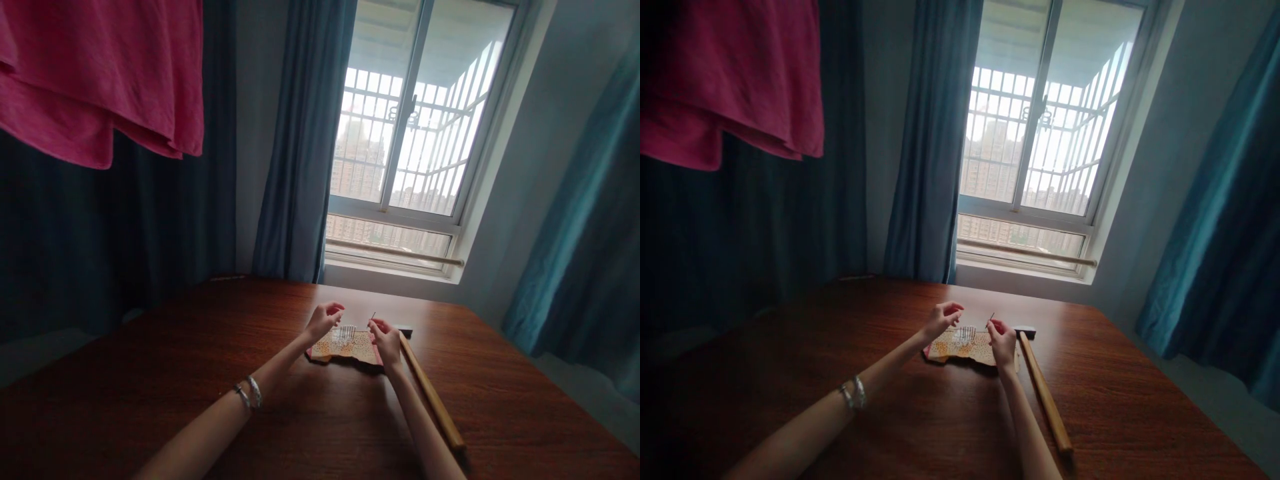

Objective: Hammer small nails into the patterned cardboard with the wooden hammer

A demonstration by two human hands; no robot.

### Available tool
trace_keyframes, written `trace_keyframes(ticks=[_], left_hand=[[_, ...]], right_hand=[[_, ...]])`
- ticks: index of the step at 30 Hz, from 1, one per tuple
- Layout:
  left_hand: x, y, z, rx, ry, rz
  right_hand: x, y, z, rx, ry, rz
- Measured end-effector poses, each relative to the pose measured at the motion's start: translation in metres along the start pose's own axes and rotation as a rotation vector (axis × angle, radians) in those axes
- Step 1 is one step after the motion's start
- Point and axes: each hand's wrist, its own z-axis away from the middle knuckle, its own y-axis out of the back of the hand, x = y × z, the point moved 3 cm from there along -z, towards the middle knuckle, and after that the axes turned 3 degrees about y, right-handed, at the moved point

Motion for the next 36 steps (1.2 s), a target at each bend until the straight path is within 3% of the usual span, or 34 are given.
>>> trace_keyframes(ticks=[3,8,16,23,29,36], left_hand=[[-0.020,0.003,-0.004,0.067,0.079,0.058],[-0.038,-0.004,-0.003,0.056,0.187,0.153],[-0.033,-0.013,-0.002,0.004,0.149,0.190],[-0.043,-0.017,-0.011,-0.012,0.108,0.046],[-0.028,-0.024,-0.017,-0.144,0.029,-0.028],[-0.022,-0.034,-0.021,-0.181,0.018,0.030]], right_hand=[[0.010,0.005,-0.004,-0.010,-0.002,0.060],[0.020,-0.001,-0.007,-0.073,0.059,0.187],[0.028,-0.017,-0.009,-0.162,0.121,0.328],[0.031,-0.021,-0.007,-0.187,0.148,0.359],[0.033,-0.021,-0.008,-0.190,0.157,0.376],[0.034,-0.023,-0.007,-0.216,0.161,0.388]])
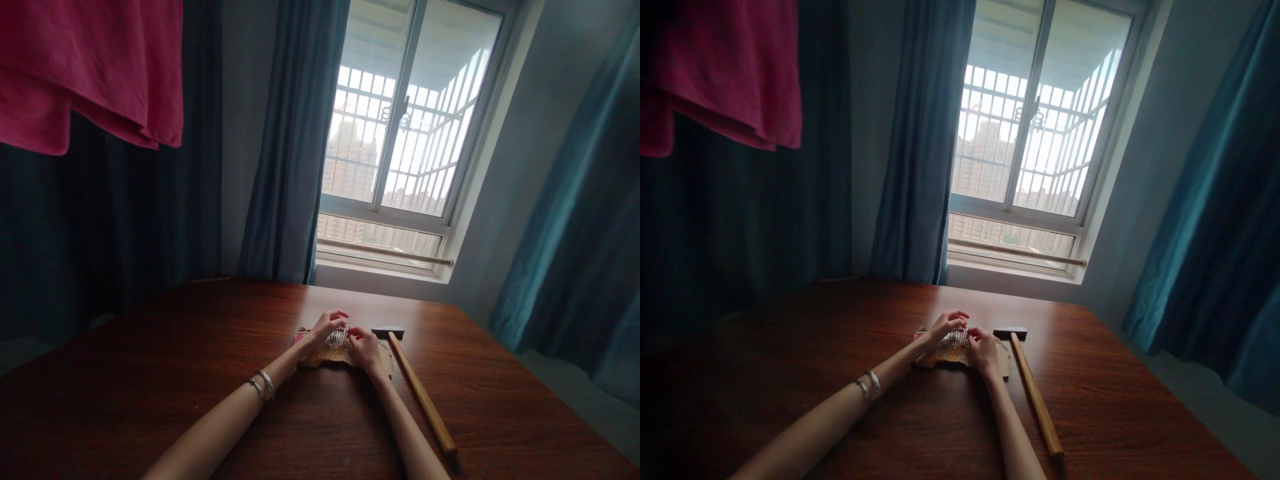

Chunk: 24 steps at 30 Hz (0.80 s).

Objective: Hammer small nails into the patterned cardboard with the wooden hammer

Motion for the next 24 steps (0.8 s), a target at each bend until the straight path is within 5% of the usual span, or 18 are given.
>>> trace_keyframes(ticks=[24], left_hand=[[-0.027,-0.010,0.000,-0.033,-0.085,-0.194]], right_hand=[[0.003,-0.003,0.001,-0.036,-0.004,0.051]])
